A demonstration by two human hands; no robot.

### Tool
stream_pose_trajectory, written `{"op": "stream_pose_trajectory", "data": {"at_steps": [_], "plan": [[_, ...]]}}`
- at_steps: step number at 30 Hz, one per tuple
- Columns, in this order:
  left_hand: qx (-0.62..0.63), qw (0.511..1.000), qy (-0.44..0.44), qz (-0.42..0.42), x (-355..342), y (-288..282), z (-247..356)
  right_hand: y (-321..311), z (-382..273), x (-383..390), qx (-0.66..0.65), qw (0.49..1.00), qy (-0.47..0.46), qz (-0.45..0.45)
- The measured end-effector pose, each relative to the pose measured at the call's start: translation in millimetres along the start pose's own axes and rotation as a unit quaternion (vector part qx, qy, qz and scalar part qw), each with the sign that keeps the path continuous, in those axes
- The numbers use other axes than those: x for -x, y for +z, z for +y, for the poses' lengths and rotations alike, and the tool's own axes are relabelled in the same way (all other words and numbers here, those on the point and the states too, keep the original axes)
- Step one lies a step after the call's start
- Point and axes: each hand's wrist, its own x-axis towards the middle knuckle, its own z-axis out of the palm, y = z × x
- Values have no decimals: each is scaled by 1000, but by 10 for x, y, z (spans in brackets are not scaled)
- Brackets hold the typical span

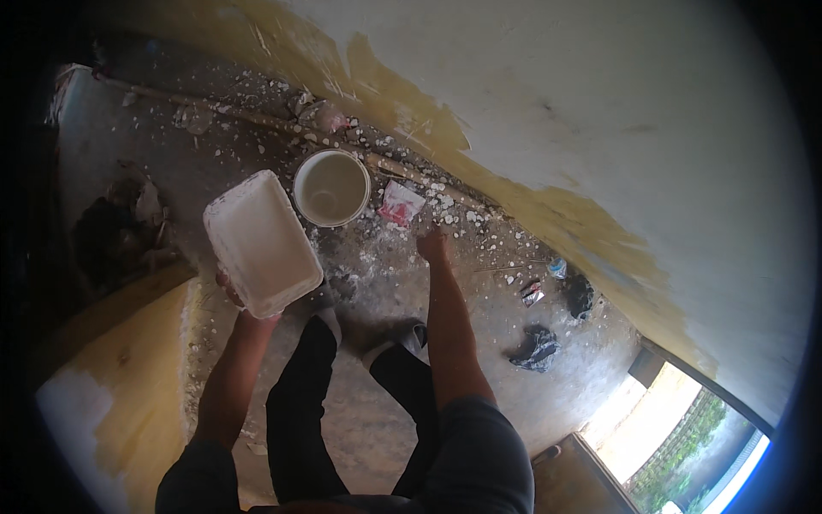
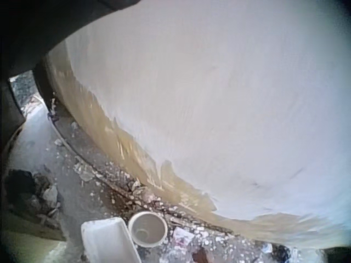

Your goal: The person applies spackle to a wall by picking up small amounts from a handheld container with a putty knife and spreading it over damaged areas on the wall surface.

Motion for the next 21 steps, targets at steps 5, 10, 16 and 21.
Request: {"op": "stream_pose_trajectory", "data": {"at_steps": [5,10,16,21], "plan": [[2,1000,-6,10,14,198,-31,69,202,-220,55,998,-14,5],[-7,1000,-20,14,140,170,-110,2,-139,-315,18,1000,-4,8],[-7,999,-26,18,257,299,-171,51,-217,-455,9,1000,-10,20],[-7,999,-34,15,365,392,-215,87,-211,-659,55,994,-65,70]]}}
